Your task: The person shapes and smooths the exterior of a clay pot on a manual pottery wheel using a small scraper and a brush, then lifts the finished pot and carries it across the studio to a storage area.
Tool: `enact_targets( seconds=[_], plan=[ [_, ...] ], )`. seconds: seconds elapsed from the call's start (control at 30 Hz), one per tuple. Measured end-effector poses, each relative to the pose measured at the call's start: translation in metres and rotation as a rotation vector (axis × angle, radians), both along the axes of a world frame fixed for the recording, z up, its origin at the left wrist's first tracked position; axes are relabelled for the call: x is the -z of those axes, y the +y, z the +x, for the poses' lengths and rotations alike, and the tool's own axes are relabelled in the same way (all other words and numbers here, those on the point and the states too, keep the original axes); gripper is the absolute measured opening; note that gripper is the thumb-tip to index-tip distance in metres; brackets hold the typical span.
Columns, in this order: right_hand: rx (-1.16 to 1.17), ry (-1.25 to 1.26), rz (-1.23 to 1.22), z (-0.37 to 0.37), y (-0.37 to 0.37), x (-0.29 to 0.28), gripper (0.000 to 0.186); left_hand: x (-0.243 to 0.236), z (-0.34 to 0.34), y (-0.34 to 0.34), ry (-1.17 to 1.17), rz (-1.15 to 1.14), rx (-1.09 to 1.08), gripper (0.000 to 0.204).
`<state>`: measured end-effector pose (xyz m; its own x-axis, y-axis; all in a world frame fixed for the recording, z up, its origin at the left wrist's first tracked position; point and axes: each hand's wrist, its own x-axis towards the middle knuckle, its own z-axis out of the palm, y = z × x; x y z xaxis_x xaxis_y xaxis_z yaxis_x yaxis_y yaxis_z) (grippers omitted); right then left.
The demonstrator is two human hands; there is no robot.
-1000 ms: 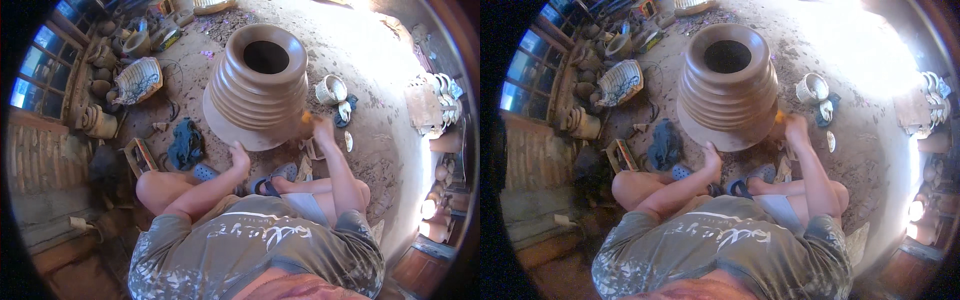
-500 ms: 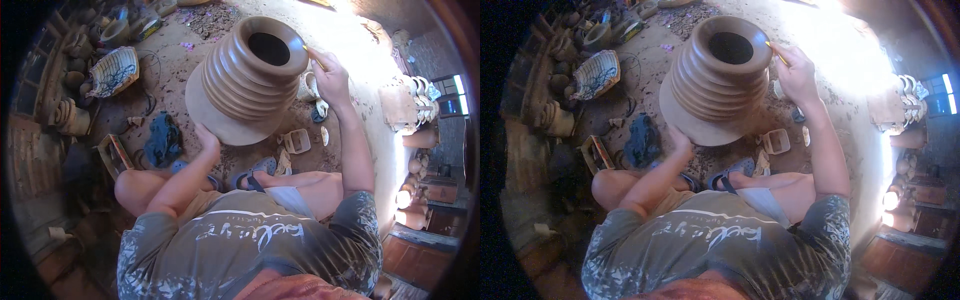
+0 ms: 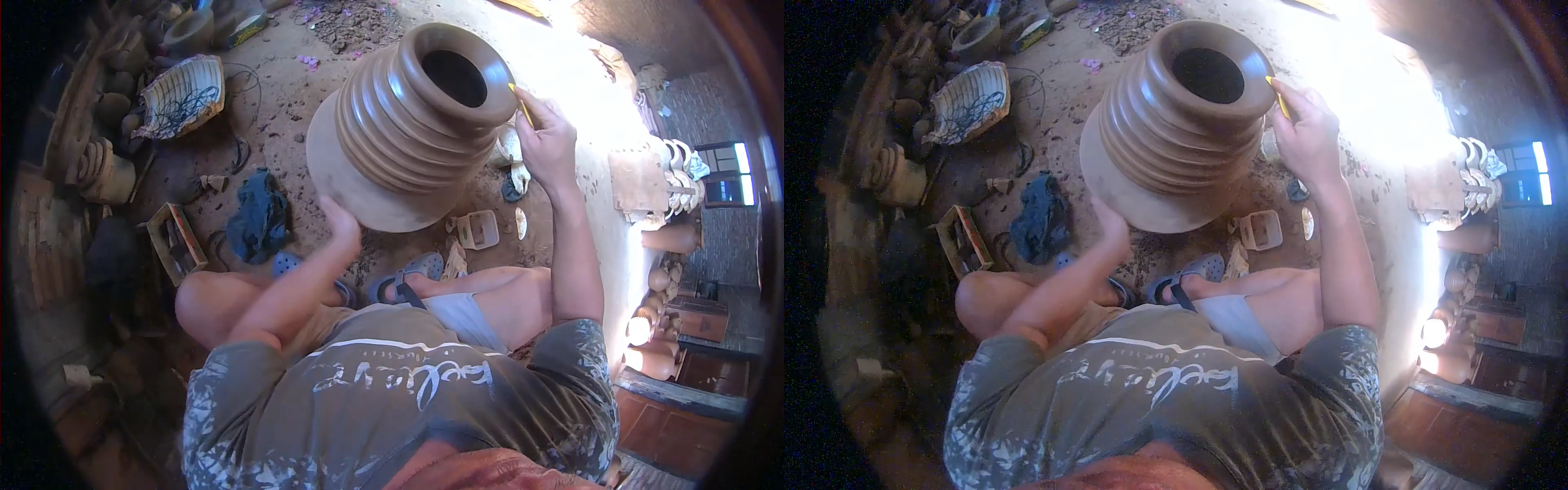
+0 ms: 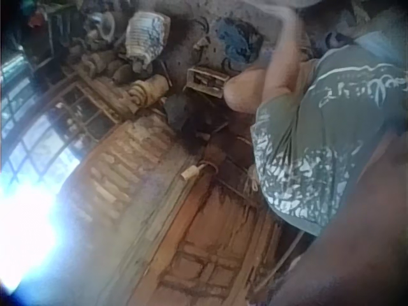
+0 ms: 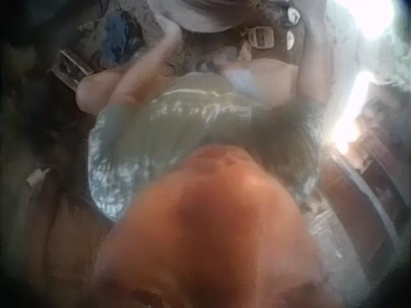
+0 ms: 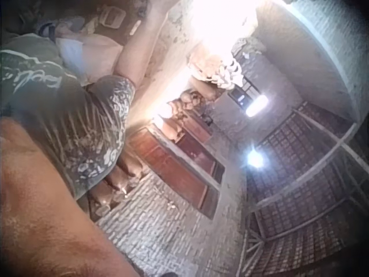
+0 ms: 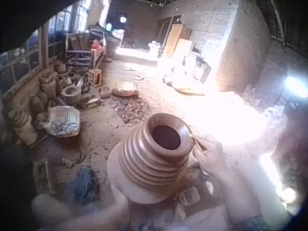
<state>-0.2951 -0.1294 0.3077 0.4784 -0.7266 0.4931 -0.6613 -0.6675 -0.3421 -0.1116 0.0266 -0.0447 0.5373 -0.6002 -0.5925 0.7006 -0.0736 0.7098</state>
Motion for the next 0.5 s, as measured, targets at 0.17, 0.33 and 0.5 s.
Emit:
enact_targets(
  seconds=[0.17,0.33,0.5],
  plan=[
    [0.011,0.020,-0.017,-0.010,0.005,0.004,0.034,-0.015,-0.077,0.071,0.034,0.173,0.904,0.077],
    [0.029,0.027,-0.035,-0.011,0.011,-0.002,0.035,0.019,0.035,-0.001,0.060,0.011,0.118,0.088],
    [0.042,0.018,0.014,-0.015,0.018,-0.002,0.035,-0.003,-0.037,0.048,0.090,0.155,0.479,0.086]
  ],
)
